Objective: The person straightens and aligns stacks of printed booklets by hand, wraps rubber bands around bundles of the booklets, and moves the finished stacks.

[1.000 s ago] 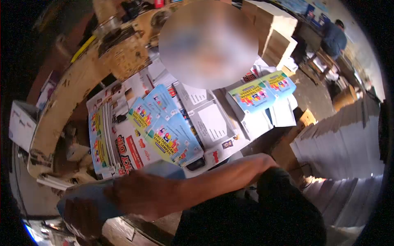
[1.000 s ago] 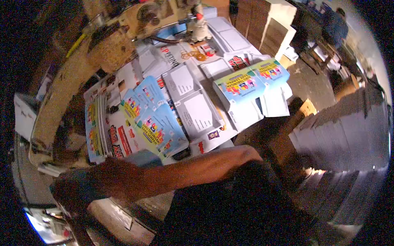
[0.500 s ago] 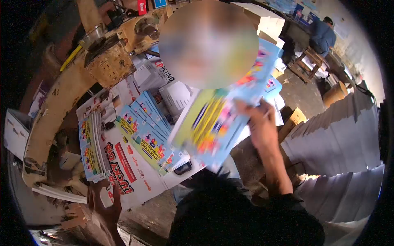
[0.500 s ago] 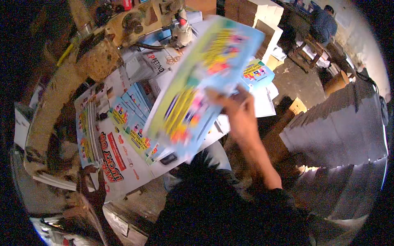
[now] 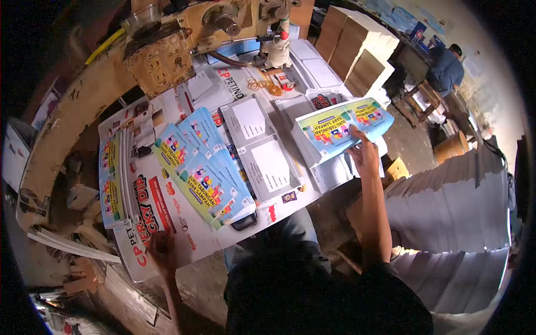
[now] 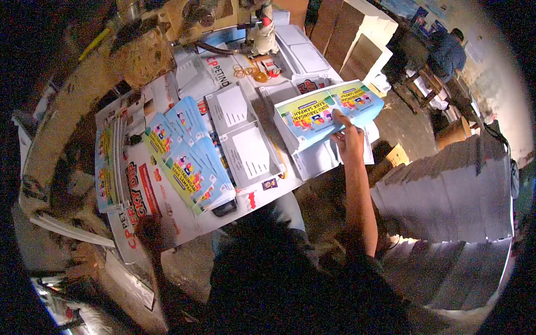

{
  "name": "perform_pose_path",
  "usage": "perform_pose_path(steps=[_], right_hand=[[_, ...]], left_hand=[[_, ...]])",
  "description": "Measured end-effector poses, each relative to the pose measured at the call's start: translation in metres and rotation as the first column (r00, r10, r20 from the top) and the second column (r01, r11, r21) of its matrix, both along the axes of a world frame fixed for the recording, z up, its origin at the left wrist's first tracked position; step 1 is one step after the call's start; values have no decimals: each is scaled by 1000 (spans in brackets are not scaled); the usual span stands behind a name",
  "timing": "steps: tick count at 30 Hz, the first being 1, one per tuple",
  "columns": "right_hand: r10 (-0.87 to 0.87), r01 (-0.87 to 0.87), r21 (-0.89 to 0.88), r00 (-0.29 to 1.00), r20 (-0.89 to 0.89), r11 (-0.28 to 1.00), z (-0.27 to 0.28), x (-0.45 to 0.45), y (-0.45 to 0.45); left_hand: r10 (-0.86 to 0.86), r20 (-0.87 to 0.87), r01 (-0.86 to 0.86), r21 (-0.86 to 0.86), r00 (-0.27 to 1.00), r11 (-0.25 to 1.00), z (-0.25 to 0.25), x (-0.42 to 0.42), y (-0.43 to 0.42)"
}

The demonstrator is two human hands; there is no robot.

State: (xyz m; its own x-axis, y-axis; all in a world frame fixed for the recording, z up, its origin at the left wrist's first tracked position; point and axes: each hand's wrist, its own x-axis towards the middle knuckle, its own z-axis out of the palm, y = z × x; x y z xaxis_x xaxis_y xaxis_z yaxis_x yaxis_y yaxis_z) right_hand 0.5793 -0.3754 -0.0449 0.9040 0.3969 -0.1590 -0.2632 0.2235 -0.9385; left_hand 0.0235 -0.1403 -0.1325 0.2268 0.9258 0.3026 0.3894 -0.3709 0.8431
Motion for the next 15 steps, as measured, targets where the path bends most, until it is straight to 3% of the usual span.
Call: perform_pose_path(steps=[3,6,9,15], right_hand=[[-67,67,1,998,5,998,14,-13,9],[-1,0,-24,1000,-29,1000,19,-9,4],[57,-62,-77,996,-70,995,30,-9,1],[110,-108,34,990,-87,994,26,-3,2]], left_hand=[[48,-253,7,211,966,977,24,14,-7],[49,-408,102,340,912,935,27,14,-6],[41,-389,95,323,920,941,31,16,-10],[30,-350,94,333,936,938,28,16,-9]])
